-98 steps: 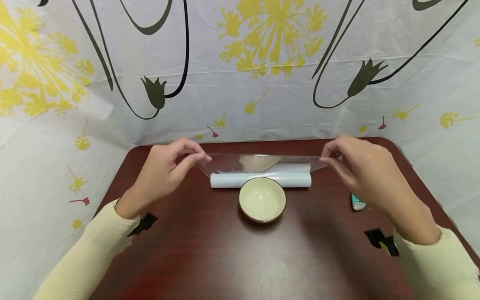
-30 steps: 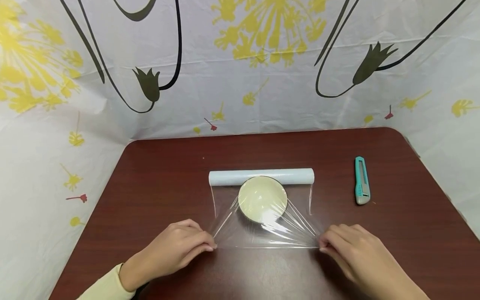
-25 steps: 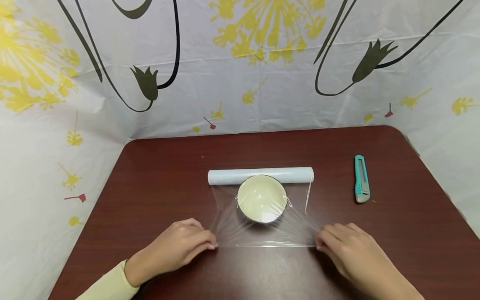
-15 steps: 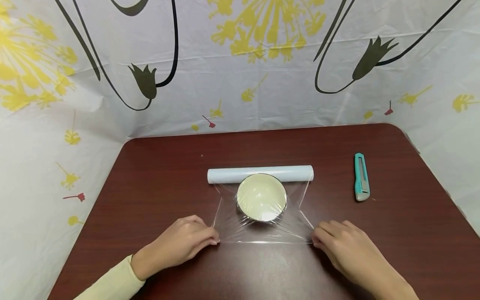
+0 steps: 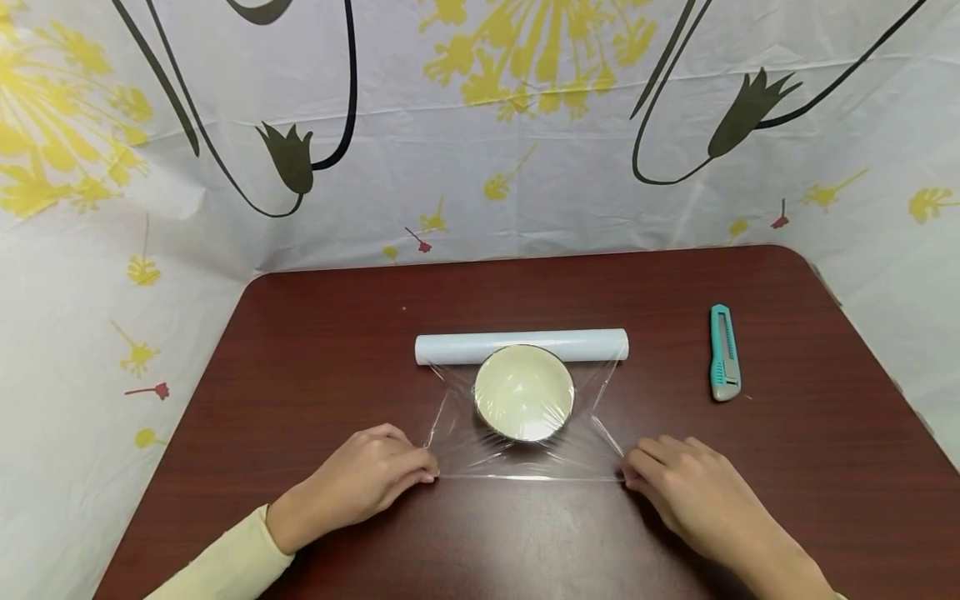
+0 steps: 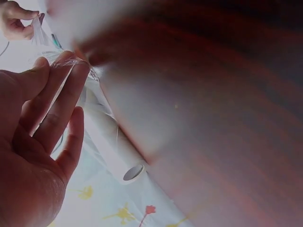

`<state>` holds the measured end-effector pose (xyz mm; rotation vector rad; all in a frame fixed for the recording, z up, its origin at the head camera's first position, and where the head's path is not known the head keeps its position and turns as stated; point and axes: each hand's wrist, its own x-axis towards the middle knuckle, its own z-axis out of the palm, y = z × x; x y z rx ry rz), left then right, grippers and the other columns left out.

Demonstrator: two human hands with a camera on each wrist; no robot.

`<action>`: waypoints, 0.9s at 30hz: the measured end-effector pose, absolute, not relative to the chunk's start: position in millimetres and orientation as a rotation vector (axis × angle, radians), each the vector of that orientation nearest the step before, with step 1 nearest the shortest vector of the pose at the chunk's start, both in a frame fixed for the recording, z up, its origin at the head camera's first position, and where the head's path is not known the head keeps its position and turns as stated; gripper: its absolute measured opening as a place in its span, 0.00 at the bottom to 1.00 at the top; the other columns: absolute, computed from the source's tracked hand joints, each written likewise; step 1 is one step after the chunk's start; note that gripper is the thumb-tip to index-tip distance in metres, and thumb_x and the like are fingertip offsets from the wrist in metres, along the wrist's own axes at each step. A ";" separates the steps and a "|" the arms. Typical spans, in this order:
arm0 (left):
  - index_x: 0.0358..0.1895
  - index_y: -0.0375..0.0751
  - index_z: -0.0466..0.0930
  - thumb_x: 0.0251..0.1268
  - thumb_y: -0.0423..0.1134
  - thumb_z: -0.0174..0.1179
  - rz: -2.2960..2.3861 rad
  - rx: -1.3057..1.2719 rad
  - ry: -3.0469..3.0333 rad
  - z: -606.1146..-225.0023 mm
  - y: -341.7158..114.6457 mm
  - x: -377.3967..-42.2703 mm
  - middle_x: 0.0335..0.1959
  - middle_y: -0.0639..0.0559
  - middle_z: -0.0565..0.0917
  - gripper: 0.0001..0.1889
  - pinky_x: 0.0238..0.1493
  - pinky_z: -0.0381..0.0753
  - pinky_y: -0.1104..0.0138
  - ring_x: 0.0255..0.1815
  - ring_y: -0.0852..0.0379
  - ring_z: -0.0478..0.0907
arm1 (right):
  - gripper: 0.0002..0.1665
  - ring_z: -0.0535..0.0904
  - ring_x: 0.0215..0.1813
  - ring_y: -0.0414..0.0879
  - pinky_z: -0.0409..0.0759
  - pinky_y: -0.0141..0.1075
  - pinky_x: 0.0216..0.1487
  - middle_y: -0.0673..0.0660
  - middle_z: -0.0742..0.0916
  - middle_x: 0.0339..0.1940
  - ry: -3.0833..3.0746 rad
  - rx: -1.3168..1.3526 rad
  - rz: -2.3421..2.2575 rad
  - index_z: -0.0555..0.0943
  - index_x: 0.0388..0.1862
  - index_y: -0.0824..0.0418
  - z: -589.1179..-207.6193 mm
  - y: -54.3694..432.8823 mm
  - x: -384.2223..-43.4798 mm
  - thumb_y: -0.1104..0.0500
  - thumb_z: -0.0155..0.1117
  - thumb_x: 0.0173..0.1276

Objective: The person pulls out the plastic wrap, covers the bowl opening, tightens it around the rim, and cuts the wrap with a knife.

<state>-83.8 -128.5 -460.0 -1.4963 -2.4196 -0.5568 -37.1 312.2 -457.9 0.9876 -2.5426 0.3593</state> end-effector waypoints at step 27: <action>0.38 0.50 0.86 0.71 0.39 0.76 -0.542 -1.511 -2.433 -461.3 -133.5 -84.3 0.33 0.62 0.86 0.06 0.49 0.85 0.64 0.35 0.67 0.84 | 0.17 0.72 0.36 0.24 0.75 0.27 0.35 0.31 0.76 0.41 -2.607 0.983 0.551 0.85 0.39 0.38 -452.1 325.1 -38.3 0.38 0.56 0.89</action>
